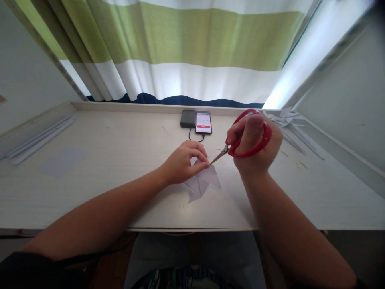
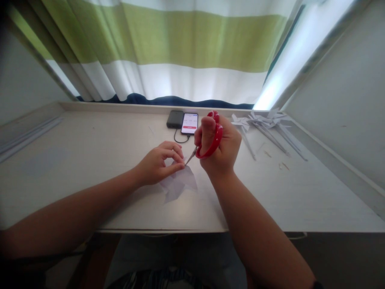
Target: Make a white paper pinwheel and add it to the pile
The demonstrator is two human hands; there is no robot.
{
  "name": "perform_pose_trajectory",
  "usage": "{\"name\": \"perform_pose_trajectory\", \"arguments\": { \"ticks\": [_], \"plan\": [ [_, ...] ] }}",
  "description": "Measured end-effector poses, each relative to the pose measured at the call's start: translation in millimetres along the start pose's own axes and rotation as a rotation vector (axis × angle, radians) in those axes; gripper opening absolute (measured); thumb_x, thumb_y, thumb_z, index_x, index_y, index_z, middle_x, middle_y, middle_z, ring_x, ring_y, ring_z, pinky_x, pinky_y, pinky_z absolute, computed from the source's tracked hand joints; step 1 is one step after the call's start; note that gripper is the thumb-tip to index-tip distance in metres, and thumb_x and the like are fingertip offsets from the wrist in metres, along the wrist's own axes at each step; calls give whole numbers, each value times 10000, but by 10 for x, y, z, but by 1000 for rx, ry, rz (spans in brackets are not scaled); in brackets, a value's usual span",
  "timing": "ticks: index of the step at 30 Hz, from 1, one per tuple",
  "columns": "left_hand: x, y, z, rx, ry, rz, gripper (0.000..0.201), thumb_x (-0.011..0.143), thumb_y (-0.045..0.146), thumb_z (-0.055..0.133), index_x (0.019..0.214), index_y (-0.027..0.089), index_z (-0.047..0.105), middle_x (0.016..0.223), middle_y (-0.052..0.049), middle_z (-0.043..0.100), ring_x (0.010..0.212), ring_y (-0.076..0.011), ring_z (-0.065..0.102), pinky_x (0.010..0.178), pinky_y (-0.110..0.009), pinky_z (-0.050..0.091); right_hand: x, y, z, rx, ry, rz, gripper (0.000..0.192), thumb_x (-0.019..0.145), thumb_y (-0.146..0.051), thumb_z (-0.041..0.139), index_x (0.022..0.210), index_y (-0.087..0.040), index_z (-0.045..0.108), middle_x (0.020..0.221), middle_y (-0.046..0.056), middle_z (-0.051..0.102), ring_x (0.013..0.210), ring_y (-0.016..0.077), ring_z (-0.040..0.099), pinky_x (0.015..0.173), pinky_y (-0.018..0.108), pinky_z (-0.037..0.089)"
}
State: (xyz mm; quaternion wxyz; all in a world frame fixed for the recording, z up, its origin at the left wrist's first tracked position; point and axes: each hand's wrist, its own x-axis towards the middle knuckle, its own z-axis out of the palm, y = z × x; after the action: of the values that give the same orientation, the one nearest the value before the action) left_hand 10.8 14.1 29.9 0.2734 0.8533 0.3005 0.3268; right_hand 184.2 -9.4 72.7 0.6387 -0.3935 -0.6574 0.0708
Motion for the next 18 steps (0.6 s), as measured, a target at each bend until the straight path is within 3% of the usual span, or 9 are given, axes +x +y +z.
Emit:
{"name": "perform_pose_trajectory", "arguments": {
  "ticks": [18],
  "plan": [
    [-7,-14,-1,8,9,30,104,781,272,648,748,187,698,908,-55,656,996,-207,542,911,-399,431,8,-37,19,-20,31,43,422,941,-446,374,607,-218,497,486,-23,518,432,116,521,387,268,380]
  ]
}}
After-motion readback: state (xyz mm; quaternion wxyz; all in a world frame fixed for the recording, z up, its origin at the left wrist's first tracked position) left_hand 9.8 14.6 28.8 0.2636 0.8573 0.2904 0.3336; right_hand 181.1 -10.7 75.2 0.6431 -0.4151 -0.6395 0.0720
